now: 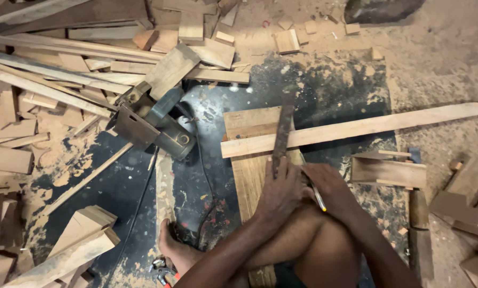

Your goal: The person measures and marks a wooden plank with a tape measure and pencil, then uses a handheld circular saw to cut the plank. The person repeats this process for a second plank, measuring, marking, and cutting it to size.

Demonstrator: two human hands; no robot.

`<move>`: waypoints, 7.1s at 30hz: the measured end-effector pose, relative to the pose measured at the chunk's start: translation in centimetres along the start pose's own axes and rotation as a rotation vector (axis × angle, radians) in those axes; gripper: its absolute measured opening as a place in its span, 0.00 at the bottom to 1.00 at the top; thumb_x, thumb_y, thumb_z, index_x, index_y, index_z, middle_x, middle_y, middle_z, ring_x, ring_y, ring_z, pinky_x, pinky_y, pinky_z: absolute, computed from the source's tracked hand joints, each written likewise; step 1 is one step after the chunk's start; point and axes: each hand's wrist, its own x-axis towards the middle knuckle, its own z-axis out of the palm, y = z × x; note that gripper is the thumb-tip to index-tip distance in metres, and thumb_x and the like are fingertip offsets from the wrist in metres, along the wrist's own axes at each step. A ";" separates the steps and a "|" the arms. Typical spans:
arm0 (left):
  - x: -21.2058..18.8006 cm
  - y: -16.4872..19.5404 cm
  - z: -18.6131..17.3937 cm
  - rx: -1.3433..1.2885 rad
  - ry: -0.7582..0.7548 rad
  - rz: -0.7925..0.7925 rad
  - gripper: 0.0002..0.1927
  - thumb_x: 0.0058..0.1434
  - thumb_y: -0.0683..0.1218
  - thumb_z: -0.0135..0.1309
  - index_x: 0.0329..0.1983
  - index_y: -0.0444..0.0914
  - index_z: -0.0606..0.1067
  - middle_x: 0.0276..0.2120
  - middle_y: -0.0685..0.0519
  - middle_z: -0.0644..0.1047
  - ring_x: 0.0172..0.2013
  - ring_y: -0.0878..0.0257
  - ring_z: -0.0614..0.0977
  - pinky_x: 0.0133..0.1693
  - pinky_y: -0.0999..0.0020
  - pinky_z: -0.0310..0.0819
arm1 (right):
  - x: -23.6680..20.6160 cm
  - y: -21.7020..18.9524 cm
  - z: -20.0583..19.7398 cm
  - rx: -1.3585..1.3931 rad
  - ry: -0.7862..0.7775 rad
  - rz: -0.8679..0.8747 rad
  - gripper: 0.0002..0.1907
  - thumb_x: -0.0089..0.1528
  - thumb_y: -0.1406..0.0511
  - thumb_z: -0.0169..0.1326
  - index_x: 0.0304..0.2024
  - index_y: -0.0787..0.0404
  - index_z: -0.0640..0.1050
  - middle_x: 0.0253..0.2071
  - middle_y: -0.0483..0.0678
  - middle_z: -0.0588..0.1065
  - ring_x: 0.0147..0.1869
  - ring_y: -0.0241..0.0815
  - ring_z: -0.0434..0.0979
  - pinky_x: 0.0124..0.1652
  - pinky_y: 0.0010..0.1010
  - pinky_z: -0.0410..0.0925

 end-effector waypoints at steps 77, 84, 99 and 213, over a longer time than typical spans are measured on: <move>-10.2 -20.3 -18.5 -0.392 0.188 -0.606 0.31 0.55 0.65 0.60 0.49 0.37 0.78 0.29 0.49 0.80 0.25 0.57 0.82 0.29 0.57 0.80 | -6.2 -14.4 -5.6 0.894 0.355 0.711 0.39 0.65 0.58 0.46 0.75 0.61 0.52 0.52 0.63 0.80 0.55 0.55 0.83 0.57 0.46 0.73; -10.6 -13.6 -16.2 -0.156 0.206 -0.113 0.31 0.51 0.63 0.65 0.47 0.35 0.79 0.30 0.47 0.82 0.29 0.55 0.83 0.32 0.55 0.78 | 6.0 -18.9 -3.8 1.627 0.067 0.928 0.27 0.67 0.56 0.45 0.64 0.57 0.55 0.57 0.68 0.78 0.59 0.55 0.81 0.60 0.45 0.70; -11.5 -7.3 -14.6 -0.479 0.391 0.159 0.30 0.55 0.59 0.65 0.54 0.36 0.76 0.45 0.49 0.80 0.42 0.55 0.82 0.43 0.59 0.73 | 2.1 -15.1 -0.3 1.930 0.430 1.066 0.08 0.61 0.66 0.59 0.41 0.62 0.76 0.39 0.49 0.77 0.47 0.46 0.78 0.54 0.38 0.70; -13.4 -24.2 -3.8 -1.325 0.229 -0.936 0.25 0.56 0.58 0.64 0.53 0.41 0.83 0.34 0.53 0.84 0.28 0.68 0.82 0.30 0.73 0.75 | 7.7 -19.9 4.4 1.084 0.289 0.846 0.06 0.59 0.73 0.57 0.32 0.64 0.72 0.21 0.48 0.70 0.20 0.38 0.69 0.21 0.33 0.67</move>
